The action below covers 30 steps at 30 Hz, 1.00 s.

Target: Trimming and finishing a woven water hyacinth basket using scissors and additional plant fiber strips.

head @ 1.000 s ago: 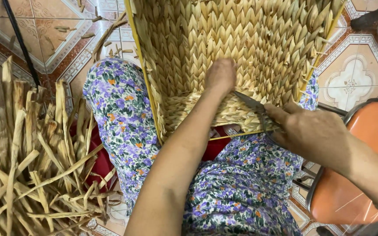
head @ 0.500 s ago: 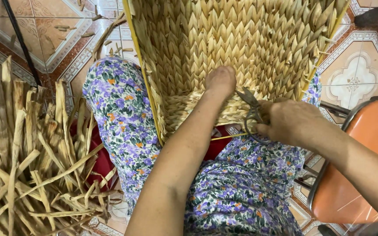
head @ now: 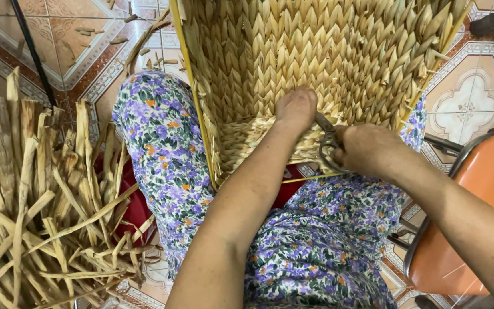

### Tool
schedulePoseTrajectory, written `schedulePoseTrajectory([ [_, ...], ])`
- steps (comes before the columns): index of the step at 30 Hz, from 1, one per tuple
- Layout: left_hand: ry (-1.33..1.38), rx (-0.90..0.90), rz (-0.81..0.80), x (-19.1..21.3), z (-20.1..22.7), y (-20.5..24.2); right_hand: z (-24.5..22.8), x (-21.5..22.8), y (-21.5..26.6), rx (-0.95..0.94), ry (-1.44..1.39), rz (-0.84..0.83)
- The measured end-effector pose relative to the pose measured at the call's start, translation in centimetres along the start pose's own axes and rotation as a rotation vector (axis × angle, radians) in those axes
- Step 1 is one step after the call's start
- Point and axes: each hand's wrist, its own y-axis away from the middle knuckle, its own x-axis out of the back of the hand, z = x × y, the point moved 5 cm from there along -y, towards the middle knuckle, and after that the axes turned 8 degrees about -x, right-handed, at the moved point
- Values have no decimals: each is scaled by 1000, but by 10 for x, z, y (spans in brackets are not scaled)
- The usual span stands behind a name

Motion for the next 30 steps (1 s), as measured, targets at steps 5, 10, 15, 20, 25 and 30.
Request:
schedulePoseTrajectory([
  [5,167,141,85,4,-3,-2,6,-2,11,41,-184,8],
  [10,502,238,238,63,-13,19,41,-10,41,93,-285,136],
  [15,855,188,182,83,5,59,74,-5,81,-68,-226,67],
  [20,583,-56,-51,49,30,77,124,-63,65,-129,-242,6],
  [25,541,18,-98,59,41,80,115,-53,64,-90,-230,10],
  [30,454,-30,-3,54,41,73,85,-15,78,-131,-129,-98],
])
